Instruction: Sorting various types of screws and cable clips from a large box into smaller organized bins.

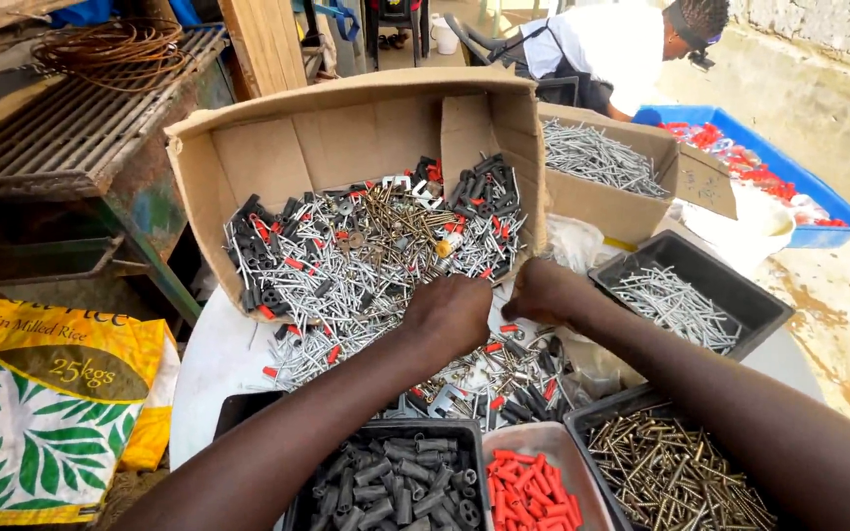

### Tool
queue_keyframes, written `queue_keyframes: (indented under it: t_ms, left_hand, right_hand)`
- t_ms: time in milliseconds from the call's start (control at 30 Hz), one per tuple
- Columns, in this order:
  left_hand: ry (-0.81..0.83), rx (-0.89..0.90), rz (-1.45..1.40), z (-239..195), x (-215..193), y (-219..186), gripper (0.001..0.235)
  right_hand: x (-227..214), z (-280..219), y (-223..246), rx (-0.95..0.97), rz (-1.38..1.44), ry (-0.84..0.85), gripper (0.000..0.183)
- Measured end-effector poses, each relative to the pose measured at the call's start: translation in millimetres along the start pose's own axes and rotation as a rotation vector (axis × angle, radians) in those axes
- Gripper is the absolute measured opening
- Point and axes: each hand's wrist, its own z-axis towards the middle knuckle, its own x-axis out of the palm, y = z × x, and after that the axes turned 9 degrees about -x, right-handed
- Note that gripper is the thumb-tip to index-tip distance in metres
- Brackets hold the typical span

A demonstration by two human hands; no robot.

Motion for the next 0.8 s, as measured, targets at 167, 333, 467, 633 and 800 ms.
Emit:
queue_keyframes:
  t_ms: [167, 333, 467, 633, 800]
  left_hand:
    - [0.042, -0.081, -0.370, -36, -49, 5, 0.034]
    - [0.065, -0.147, -1.213, -28, -20, 43, 0.046]
    - [0.256, -0.229, -1.691, -40, -27, 45, 0.013]
    - [0.197, -0.166, -1.754, -52, -24, 49, 0.011]
    - [0.144, -0.105, -1.705, -52, -15, 57, 0.007]
  right_hand:
    - [-11, -16, 26, -0.062, 0.053, -0.031, 0.038]
    - [-30, -46, 52, -0.022, 0.779, -0.193, 0.029]
    - [-34, -60, 61, -0.122, 0.861, -0.229, 0.011]
    - [-17, -34, 32, -0.250, 0.236, -0.231, 0.016]
    - [-18, -45, 49, -0.236, -0.147, -0.155, 0.021]
